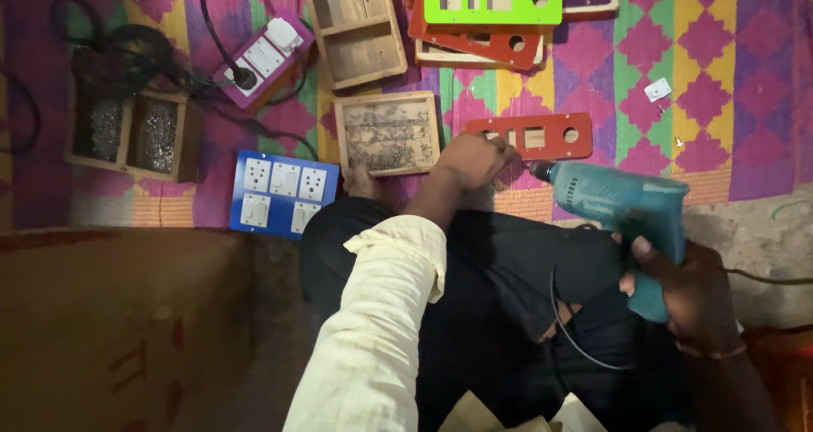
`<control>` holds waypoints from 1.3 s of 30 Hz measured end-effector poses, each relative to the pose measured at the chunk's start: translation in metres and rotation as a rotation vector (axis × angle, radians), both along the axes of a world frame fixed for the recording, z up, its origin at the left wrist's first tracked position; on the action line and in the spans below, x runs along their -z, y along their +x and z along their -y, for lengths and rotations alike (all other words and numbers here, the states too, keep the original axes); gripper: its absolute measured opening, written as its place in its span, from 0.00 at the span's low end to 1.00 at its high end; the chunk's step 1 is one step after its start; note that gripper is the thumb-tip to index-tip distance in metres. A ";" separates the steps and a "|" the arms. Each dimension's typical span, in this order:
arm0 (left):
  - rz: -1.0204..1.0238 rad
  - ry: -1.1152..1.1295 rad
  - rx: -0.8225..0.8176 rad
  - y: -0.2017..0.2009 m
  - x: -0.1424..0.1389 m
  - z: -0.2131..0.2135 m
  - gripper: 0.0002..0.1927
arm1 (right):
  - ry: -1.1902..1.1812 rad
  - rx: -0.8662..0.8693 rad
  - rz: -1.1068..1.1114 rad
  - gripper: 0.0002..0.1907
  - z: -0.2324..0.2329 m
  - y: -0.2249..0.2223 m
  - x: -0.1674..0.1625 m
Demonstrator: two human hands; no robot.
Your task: The person uses a corded electric drill to drive screws into colorful plastic electrical switchboard frames. They pick up frames, align them, and fasten them to wooden bases, then place the assembled units into a stack.
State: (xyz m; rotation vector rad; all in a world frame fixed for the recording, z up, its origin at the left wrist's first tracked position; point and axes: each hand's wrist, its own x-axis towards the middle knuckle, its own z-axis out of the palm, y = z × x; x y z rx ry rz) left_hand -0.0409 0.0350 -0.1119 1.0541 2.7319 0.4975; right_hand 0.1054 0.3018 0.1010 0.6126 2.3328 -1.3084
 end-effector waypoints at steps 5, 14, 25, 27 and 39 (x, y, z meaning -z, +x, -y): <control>-0.043 -0.016 -0.018 0.002 0.001 -0.004 0.15 | 0.162 -0.120 -0.061 0.22 -0.002 -0.006 -0.005; 0.053 0.049 -0.114 0.003 0.011 -0.009 0.15 | 0.157 -0.025 0.010 0.20 -0.008 -0.006 -0.011; 0.061 0.123 -0.188 0.002 -0.004 0.012 0.22 | 0.080 0.061 -0.021 0.18 -0.016 0.001 -0.006; 0.050 0.117 -0.185 0.000 0.000 0.012 0.15 | 0.069 0.079 0.000 0.18 -0.017 0.001 -0.002; -0.015 0.112 -0.143 -0.002 0.008 0.004 0.16 | -0.101 0.140 -0.068 0.16 -0.022 0.008 0.009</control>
